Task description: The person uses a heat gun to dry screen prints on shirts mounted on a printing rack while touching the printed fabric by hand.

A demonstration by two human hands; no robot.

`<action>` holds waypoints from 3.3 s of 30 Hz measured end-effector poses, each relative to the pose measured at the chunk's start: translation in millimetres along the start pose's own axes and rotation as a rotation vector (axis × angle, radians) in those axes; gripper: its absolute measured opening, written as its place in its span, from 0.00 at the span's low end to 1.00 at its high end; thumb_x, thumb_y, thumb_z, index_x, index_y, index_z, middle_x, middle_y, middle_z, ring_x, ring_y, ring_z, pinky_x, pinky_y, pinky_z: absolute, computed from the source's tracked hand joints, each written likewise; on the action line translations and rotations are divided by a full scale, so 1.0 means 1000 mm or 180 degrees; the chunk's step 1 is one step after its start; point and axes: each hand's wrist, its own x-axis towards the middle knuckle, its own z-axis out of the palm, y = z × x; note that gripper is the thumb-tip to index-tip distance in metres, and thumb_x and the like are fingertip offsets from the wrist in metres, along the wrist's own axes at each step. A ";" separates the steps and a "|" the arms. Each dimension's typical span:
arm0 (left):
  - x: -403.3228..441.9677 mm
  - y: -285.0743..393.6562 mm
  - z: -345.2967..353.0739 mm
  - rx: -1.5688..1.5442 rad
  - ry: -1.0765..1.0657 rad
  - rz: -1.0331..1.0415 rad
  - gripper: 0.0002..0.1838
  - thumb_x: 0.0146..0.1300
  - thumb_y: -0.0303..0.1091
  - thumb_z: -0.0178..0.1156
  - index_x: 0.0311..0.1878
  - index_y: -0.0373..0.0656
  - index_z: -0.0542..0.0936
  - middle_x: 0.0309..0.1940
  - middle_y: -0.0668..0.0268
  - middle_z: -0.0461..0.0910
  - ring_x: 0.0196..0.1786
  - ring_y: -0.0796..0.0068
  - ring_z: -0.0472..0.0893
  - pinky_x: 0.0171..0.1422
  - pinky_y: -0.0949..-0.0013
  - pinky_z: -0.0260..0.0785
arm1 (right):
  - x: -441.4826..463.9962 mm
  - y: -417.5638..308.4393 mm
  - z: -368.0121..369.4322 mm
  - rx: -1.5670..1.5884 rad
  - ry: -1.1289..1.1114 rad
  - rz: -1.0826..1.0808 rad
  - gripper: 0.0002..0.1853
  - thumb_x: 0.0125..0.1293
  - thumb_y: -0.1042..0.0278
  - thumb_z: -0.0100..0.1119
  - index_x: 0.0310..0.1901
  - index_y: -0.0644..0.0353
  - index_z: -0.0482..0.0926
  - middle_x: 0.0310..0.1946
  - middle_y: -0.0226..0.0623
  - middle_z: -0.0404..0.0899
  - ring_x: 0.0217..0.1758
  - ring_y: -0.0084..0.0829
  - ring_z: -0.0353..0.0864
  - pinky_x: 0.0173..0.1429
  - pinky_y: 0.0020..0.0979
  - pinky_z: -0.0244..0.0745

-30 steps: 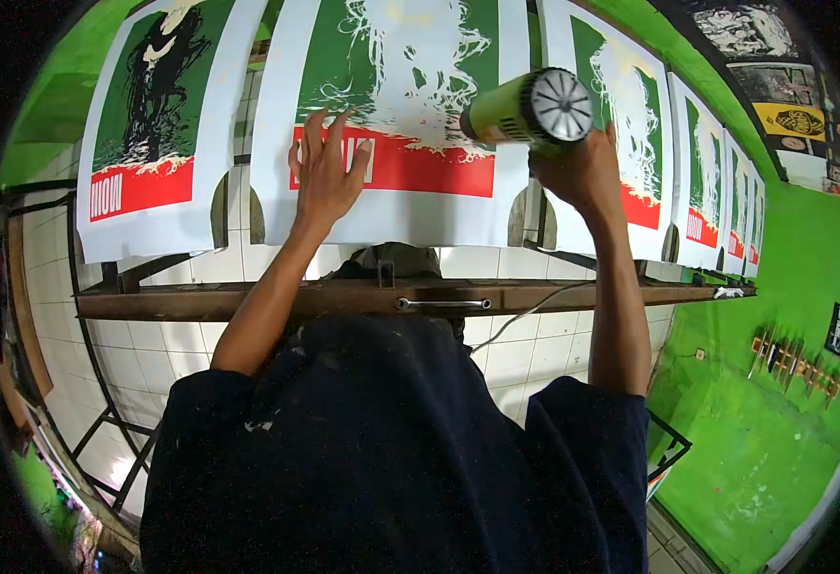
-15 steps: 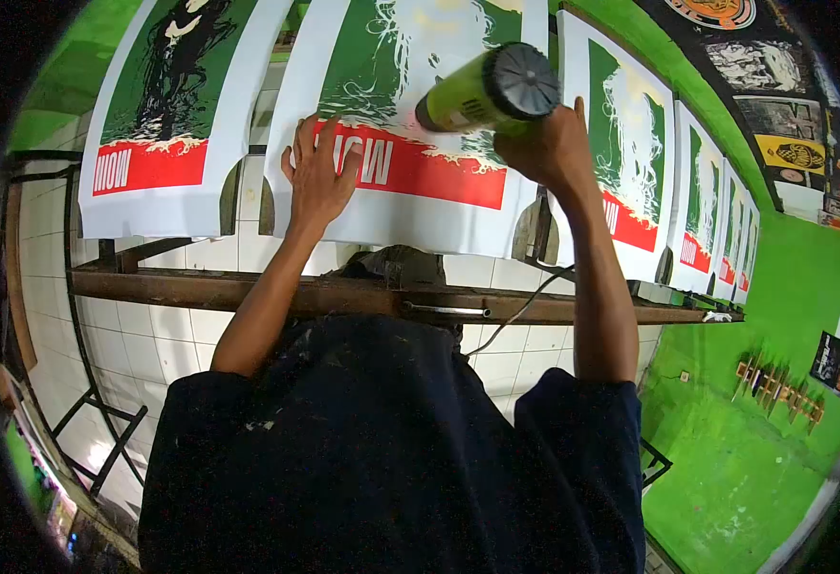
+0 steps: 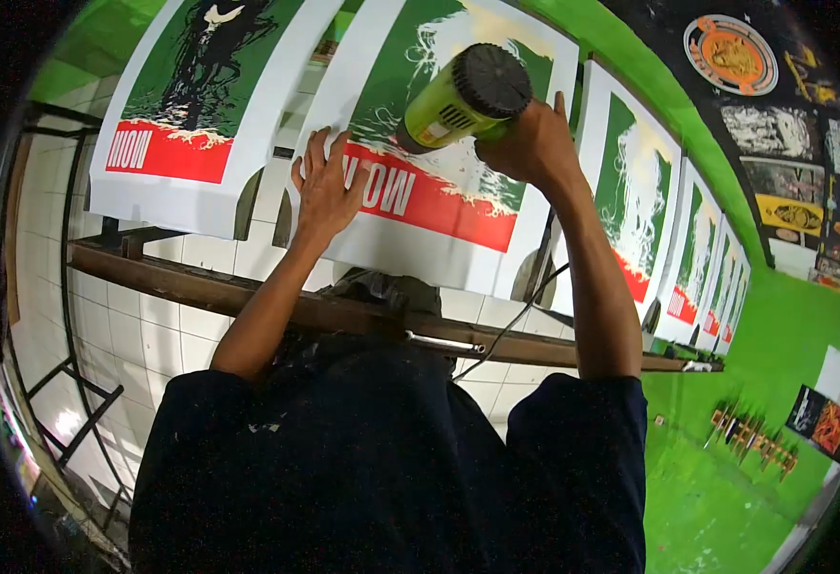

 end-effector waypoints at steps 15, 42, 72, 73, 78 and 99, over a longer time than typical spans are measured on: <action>0.018 -0.006 -0.007 0.0087 0.0025 -0.0052 0.34 0.66 0.52 0.59 0.70 0.44 0.68 0.72 0.47 0.59 0.78 0.45 0.54 0.76 0.33 0.44 | 0.038 -0.011 0.009 -0.0238 -0.0132 0.0139 0.21 0.48 0.69 0.69 0.48 0.58 0.82 0.42 0.45 0.86 0.46 0.46 0.85 0.64 0.45 0.74; 0.050 -0.015 -0.038 -0.1171 0.1090 -0.0105 0.10 0.59 0.26 0.68 0.45 0.41 0.86 0.46 0.57 0.86 0.51 0.60 0.85 0.57 0.63 0.75 | 0.052 -0.022 0.009 0.0962 0.0017 0.0039 0.19 0.49 0.71 0.67 0.46 0.58 0.84 0.36 0.43 0.87 0.44 0.46 0.85 0.57 0.42 0.79; 0.083 -0.008 0.016 0.0812 -0.0269 0.0852 0.33 0.68 0.56 0.55 0.68 0.43 0.73 0.75 0.45 0.56 0.80 0.45 0.49 0.79 0.37 0.40 | 0.058 0.010 -0.014 0.0410 -0.0294 0.0765 0.22 0.50 0.67 0.70 0.50 0.58 0.83 0.41 0.45 0.88 0.46 0.42 0.88 0.52 0.38 0.82; 0.083 -0.009 0.013 0.0795 -0.0244 0.0809 0.32 0.68 0.56 0.55 0.68 0.43 0.73 0.74 0.45 0.57 0.80 0.45 0.49 0.78 0.37 0.40 | 0.061 0.011 -0.008 0.0385 -0.0217 0.0644 0.21 0.50 0.67 0.69 0.49 0.58 0.84 0.40 0.44 0.88 0.45 0.42 0.88 0.51 0.38 0.83; 0.087 -0.013 0.008 0.0828 -0.0019 0.0713 0.32 0.68 0.54 0.56 0.68 0.44 0.73 0.73 0.45 0.59 0.80 0.46 0.51 0.78 0.38 0.41 | 0.074 0.014 0.008 0.0048 -0.0006 0.0182 0.20 0.51 0.65 0.69 0.48 0.57 0.85 0.35 0.43 0.88 0.40 0.43 0.89 0.48 0.38 0.84; 0.109 -0.009 0.033 0.0675 -0.0008 0.0766 0.31 0.67 0.51 0.59 0.69 0.45 0.72 0.73 0.47 0.59 0.80 0.48 0.51 0.78 0.37 0.40 | 0.092 0.027 0.004 0.0515 0.0010 0.0824 0.16 0.46 0.61 0.66 0.39 0.56 0.87 0.29 0.46 0.87 0.40 0.50 0.87 0.77 0.58 0.56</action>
